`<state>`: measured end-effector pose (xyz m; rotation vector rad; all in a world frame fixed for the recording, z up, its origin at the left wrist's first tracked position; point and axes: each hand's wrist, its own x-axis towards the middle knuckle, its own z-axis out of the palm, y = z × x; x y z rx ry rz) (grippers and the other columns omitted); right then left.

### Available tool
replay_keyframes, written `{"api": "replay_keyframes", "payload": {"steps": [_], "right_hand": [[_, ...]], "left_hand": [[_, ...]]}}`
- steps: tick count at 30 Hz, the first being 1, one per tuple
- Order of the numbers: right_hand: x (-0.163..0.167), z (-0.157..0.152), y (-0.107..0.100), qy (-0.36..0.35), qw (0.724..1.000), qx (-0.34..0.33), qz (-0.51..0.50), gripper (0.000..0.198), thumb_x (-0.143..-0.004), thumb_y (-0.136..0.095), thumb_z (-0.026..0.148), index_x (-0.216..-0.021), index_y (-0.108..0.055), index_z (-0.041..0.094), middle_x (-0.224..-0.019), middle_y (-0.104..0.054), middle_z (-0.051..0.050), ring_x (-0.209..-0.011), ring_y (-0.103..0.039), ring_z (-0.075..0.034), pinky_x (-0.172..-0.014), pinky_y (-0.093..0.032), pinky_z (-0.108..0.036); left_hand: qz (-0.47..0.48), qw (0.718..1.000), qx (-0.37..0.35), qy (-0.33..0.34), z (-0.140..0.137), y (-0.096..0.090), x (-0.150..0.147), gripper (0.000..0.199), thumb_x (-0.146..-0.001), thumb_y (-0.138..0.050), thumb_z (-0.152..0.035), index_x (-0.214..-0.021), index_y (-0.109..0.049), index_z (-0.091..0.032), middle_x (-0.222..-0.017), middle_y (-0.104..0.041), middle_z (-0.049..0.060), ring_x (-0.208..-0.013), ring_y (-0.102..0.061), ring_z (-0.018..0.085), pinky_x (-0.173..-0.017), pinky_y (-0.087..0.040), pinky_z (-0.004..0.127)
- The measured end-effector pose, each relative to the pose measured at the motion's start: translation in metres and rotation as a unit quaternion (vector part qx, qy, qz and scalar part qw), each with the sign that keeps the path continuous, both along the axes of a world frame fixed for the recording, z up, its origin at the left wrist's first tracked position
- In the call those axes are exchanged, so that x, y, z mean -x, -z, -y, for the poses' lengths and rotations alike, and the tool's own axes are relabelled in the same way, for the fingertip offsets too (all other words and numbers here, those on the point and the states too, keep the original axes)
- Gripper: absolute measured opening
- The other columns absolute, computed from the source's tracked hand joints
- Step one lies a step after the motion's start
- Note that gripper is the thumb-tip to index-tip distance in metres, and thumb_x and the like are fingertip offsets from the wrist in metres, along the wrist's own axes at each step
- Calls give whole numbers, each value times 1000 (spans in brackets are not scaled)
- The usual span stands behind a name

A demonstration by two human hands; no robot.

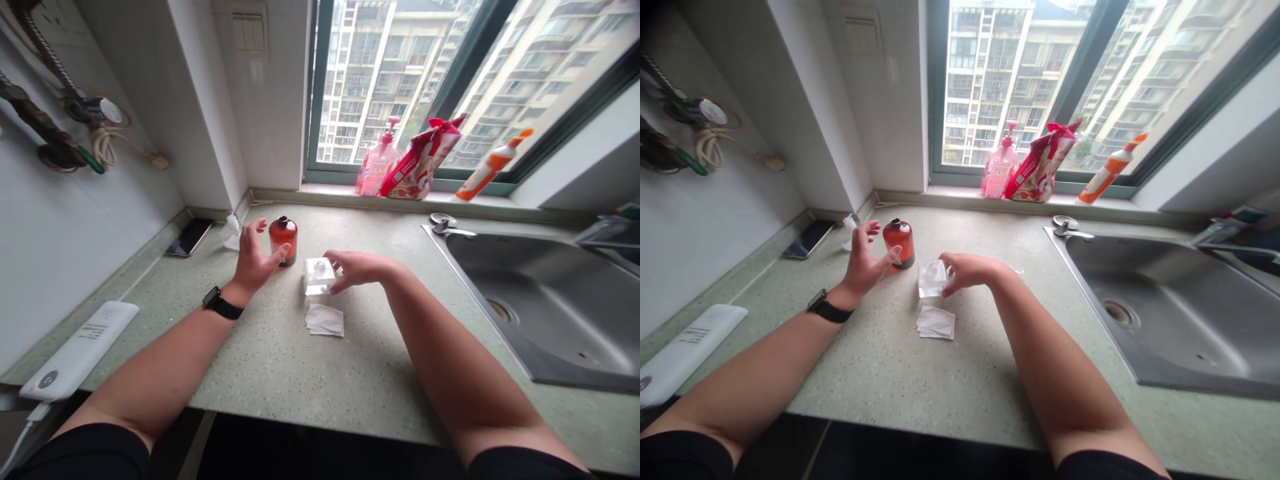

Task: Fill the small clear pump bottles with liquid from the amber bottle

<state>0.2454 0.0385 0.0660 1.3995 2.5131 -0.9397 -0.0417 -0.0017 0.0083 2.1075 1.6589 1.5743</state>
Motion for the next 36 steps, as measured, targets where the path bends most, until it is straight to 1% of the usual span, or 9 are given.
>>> {"api": "replay_keyframes", "payload": {"steps": [5, 10, 13, 16, 18, 22, 26, 32, 36], "right_hand": [[5, 2, 0, -3, 1000, -7, -3, 89, -65, -96, 49, -143, -59, 26, -133, -75, -11, -121, -72, -34, -98, -56, -39], [4, 0, -2, 8, 998, 15, -54, 79, -70, -94, 44, -139, -60, 22, -133, -75, -14, -121, -71, -32, -102, -56, -40], [1, -3, -1, 27, 994, 38, -98, 73, -69, -93, 38, -134, -63, 22, -131, -75, -14, -120, -72, -31, -101, -58, -40], [-3, -6, -1, 38, 987, 33, -151, 65, -69, -92, 35, -126, -65, 21, -125, -75, -13, -117, -72, -31, -100, -60, -42], [-6, -7, -3, 48, 981, 19, -187, 59, -69, -91, 37, -120, -65, 21, -120, -75, -12, -117, -72, -32, -100, -60, -43], [-14, -9, -10, 86, 962, -8, -260, 60, -67, -91, 40, -118, -64, 23, -116, -74, -12, -115, -71, -32, -98, -63, -48], [-25, -11, -19, 119, 935, -70, -325, 61, -62, -93, 44, -114, -67, 25, -116, -73, -12, -115, -69, -35, -98, -65, -55], [-48, -2, -29, 162, 905, -180, -350, 60, -65, -94, 51, -112, -68, 25, -123, -75, -11, -112, -73, -35, -99, -64, -58], [-57, 12, -17, 205, 890, -203, -353, 64, -66, -95, 52, -117, -68, 24, -126, -75, -12, -112, -74, -34, -98, -64, -58]], "left_hand": [[43, 993, 105, 32, -12, 17, 1, 88, -85, -86, -55, -153, -40, -24, -154, -54, 19, -141, -58, 35, -120, -47, 56], [80, 980, 170, 61, -12, 20, -1, 85, -82, -88, -48, -150, -43, -22, -146, -63, 18, -137, -63, 33, -118, -50, 55], [81, 977, 185, 64, -11, 18, -3, 81, -83, -87, -46, -148, -45, -23, -143, -67, 16, -134, -67, 34, -115, -52, 54], [73, 976, 194, 59, -10, 16, -3, 77, -84, -86, -43, -147, -46, -25, -140, -69, 16, -131, -69, 34, -112, -55, 54], [71, 975, 201, 56, -11, 15, -3, 76, -84, -86, -41, -146, -47, -25, -138, -71, 15, -128, -70, 35, -110, -56, 54], [71, 974, 208, 54, -11, 14, -4, 73, -81, -87, -43, -141, -51, -25, -131, -73, 12, -119, -73, 34, -104, -58, 53], [60, 973, 213, 71, -8, 10, -7, 71, -80, -88, -44, -140, -54, -25, -130, -74, 11, -117, -73, 33, -101, -59, 50], [31, 964, 200, 172, 3, 4, -14, 70, -83, -85, -41, -144, -56, -22, -134, -74, 12, -121, -73, 34, -107, -59, 49], [12, 959, 169, 228, 7, 6, -19, 71, -86, -85, -44, -147, -56, -22, -142, -71, 14, -126, -71, 34, -112, -57, 51]]}}
